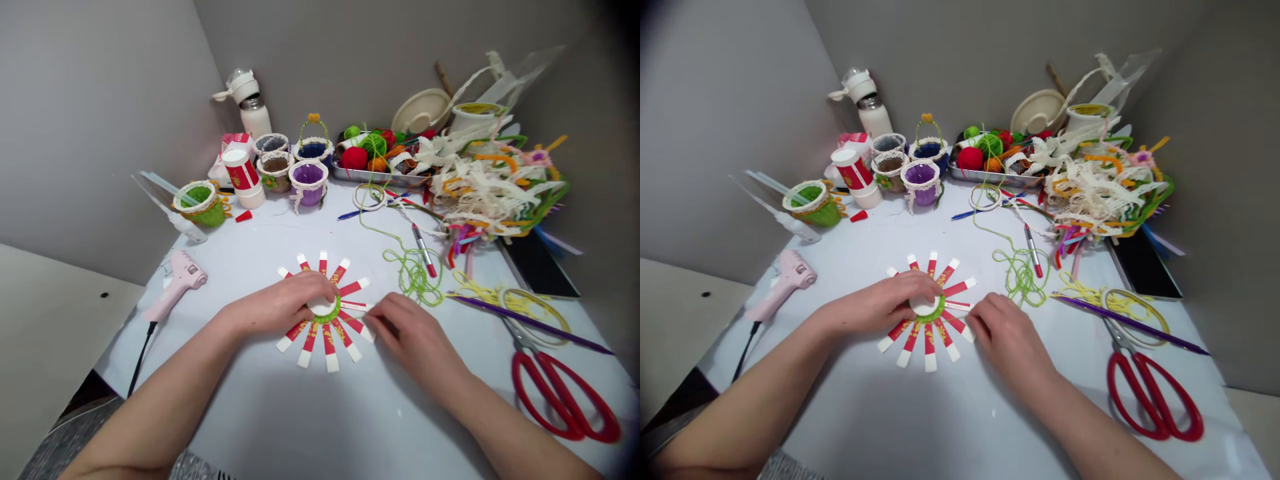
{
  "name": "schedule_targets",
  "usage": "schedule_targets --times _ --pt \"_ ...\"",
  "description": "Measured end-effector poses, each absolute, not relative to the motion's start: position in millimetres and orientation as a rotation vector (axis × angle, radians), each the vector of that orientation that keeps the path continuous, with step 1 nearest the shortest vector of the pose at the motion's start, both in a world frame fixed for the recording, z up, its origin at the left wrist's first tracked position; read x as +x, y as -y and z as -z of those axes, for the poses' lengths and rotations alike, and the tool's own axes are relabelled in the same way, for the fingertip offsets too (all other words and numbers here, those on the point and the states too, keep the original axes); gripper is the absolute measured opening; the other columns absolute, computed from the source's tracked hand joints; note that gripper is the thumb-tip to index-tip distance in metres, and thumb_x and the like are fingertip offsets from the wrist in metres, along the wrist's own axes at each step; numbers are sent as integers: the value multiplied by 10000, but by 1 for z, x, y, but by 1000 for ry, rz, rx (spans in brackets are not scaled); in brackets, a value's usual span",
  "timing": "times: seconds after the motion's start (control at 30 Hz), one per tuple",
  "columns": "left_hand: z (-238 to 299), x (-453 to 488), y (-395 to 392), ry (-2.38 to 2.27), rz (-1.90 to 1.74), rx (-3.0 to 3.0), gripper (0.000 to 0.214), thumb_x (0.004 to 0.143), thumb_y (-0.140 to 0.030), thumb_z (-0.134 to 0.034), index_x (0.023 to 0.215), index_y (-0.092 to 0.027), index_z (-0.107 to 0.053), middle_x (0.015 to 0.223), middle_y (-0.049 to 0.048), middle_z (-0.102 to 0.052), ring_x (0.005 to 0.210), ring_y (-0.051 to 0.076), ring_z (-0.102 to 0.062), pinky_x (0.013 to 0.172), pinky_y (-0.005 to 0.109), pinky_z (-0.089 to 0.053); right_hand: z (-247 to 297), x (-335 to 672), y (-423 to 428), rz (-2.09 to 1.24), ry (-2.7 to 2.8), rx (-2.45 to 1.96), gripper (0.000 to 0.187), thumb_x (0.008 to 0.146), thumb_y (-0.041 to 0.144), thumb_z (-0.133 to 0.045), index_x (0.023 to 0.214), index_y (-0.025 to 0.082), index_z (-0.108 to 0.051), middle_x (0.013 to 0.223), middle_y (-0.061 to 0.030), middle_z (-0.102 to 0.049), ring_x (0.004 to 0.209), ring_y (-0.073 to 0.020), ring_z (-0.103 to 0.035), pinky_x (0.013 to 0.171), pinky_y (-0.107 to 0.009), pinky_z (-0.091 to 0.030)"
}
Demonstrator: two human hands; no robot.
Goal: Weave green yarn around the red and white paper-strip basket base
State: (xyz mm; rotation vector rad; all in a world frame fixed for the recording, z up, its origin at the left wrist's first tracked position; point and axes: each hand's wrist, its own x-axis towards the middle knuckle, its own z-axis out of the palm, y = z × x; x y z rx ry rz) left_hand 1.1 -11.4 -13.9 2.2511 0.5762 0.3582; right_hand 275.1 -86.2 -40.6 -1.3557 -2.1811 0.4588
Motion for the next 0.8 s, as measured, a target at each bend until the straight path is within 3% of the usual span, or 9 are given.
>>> schedule_targets --times 0.2,0.37,0.53,0.67,0.8 --pt "11 4 16 -562 -368 2257 373 925 27 -522 1199 -212 -604 1359 111 -671 1316 251 -608 1154 456 -483 53 272 73 -448 2059 -1463 153 995 170 -623 849 207 -643 822 -15 -643 782 -193 -617 708 -301 -450" --pt "7 6 20 -629 -407 2248 367 891 -78 -673 1221 -212 -588 1549 159 -527 1454 306 -513 1180 473 -466 52 271 74 -467 2047 -1482 157 999 184 -602 847 214 -630 817 -14 -639 778 -195 -614 709 -307 -447" --pt "12 11 21 -821 -422 2308 372 897 -239 -791 1214 -205 -599 1337 143 -589 1306 324 -542 1109 503 -489 53 271 74 -463 2037 -1478 159 1004 188 -612 847 210 -630 819 -13 -629 775 -190 -611 708 -314 -454" --pt "15 8 18 -833 -381 2342 380 926 -244 -777 1246 -211 -576 1299 123 -629 1263 316 -547 1102 503 -470 52 274 75 -454 2047 -1413 140 1023 168 -594 909 206 -665 870 -32 -645 816 -196 -625 731 -319 -482" --pt "12 0 14 -783 -377 2346 333 991 -160 -646 1302 -238 -555 1389 106 -633 1334 296 -538 1151 494 -428 48 278 80 -397 2099 -1273 171 1040 122 -551 1022 198 -703 958 -59 -665 871 -192 -641 759 -306 -518"
